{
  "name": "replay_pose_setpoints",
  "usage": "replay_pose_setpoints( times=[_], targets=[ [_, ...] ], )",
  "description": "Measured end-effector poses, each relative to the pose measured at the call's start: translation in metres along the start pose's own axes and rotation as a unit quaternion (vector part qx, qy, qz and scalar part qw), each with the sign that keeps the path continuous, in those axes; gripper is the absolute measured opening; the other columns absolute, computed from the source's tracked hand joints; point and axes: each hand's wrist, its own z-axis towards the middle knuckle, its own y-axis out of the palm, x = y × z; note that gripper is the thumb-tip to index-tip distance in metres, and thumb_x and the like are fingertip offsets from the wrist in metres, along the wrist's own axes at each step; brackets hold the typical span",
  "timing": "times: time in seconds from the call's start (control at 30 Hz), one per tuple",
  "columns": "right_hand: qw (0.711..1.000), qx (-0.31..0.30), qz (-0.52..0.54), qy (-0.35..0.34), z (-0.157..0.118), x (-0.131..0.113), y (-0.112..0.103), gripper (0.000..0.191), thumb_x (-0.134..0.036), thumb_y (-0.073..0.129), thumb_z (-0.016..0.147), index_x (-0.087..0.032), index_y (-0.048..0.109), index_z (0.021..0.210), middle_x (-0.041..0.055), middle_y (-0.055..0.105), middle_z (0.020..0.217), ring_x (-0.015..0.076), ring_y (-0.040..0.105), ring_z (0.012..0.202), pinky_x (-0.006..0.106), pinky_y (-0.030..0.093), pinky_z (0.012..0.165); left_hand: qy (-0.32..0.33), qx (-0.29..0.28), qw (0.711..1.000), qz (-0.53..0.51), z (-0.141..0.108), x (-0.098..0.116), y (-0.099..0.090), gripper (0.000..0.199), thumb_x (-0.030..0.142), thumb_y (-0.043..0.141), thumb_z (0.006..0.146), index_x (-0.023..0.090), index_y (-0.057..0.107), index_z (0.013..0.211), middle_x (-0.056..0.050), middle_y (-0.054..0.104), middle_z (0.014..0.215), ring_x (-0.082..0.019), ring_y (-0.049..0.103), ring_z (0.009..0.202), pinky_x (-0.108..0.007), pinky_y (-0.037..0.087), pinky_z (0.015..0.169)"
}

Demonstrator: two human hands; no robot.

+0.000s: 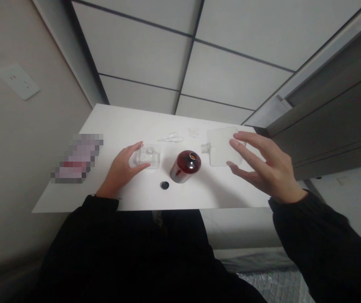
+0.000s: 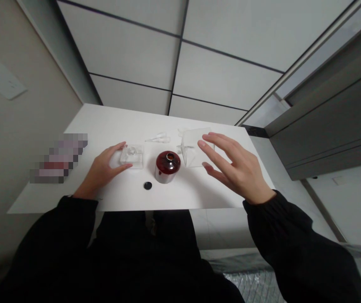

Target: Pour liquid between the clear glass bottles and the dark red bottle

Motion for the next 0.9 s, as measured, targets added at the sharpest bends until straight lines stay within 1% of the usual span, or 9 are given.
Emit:
replay_pose_setpoints(
  times=[0.1,0.2,0.3,0.43,0.53,0.7,0.9],
  targets=[
    [1.000,-0.015,-0.003,0.001,0.004,0.003,-0.003,0.078,-0.019,0.076,0.096,-0.031,0.043,0.166,0.0126,0.068,0.148,0.0298,0.072,0.128,0.044,0.067,0.103,0.000,-0.002,1.000,0.001,0.000,0.000,0.000,0.074,0.057,0.074,0.089,0.021,0.056,0.152,-0.014,0.067,0.152,-0.033,0.063,0.141,-0.054,0.048,0.124],
    [1.000,-0.021,-0.005,-0.012,0.008,0.006,-0.004,0.076,-0.020,0.076,0.097,-0.028,0.043,0.165,0.0130,0.070,0.144,0.0296,0.072,0.128,0.044,0.067,0.102,-0.001,-0.004,1.000,0.003,0.000,0.000,0.000,0.075,0.057,0.074,0.089,0.020,0.056,0.152,-0.015,0.066,0.153,-0.033,0.063,0.142,-0.053,0.048,0.124],
    [0.999,-0.028,0.005,-0.017,0.012,0.007,-0.006,0.078,-0.021,0.077,0.097,-0.026,0.041,0.166,0.0145,0.071,0.143,0.0305,0.073,0.127,0.044,0.068,0.102,0.000,-0.001,1.000,0.004,0.000,0.000,0.000,0.075,0.056,0.074,0.090,0.019,0.056,0.153,-0.016,0.067,0.152,-0.034,0.064,0.141,-0.053,0.049,0.123],
    [0.998,-0.047,0.015,-0.026,0.017,0.005,-0.009,0.079,-0.018,0.077,0.096,-0.024,0.040,0.166,0.0157,0.070,0.144,0.0307,0.072,0.130,0.046,0.066,0.105,0.004,0.002,1.000,0.010,-0.001,0.000,0.000,0.073,0.055,0.074,0.091,0.019,0.056,0.152,-0.015,0.067,0.152,-0.034,0.064,0.141,-0.054,0.049,0.123],
    [0.998,-0.045,0.015,-0.039,0.020,0.003,-0.010,0.080,-0.014,0.076,0.096,-0.020,0.039,0.167,0.0177,0.071,0.142,0.0308,0.071,0.130,0.048,0.065,0.108,0.006,0.002,1.000,0.013,-0.001,0.001,0.000,0.072,0.053,0.074,0.091,0.020,0.056,0.153,-0.015,0.067,0.152,-0.034,0.063,0.142,-0.054,0.048,0.124],
    [0.998,-0.045,0.023,-0.047,0.023,0.004,-0.011,0.082,-0.010,0.079,0.093,-0.017,0.041,0.166,0.0205,0.071,0.141,0.0322,0.071,0.131,0.050,0.064,0.109,0.005,-0.003,1.000,0.013,-0.001,0.001,0.000,0.072,0.051,0.075,0.091,0.021,0.054,0.154,-0.013,0.067,0.152,-0.034,0.063,0.142,-0.054,0.048,0.124],
    [0.996,-0.053,0.029,-0.061,0.024,0.008,-0.011,0.085,-0.010,0.079,0.094,-0.020,0.038,0.168,0.0196,0.070,0.143,0.0316,0.071,0.133,0.050,0.065,0.109,0.019,0.003,1.000,0.008,-0.002,0.001,0.001,0.072,0.051,0.077,0.092,0.019,0.055,0.153,-0.015,0.068,0.151,-0.034,0.064,0.141,-0.055,0.049,0.123]
  ],
)
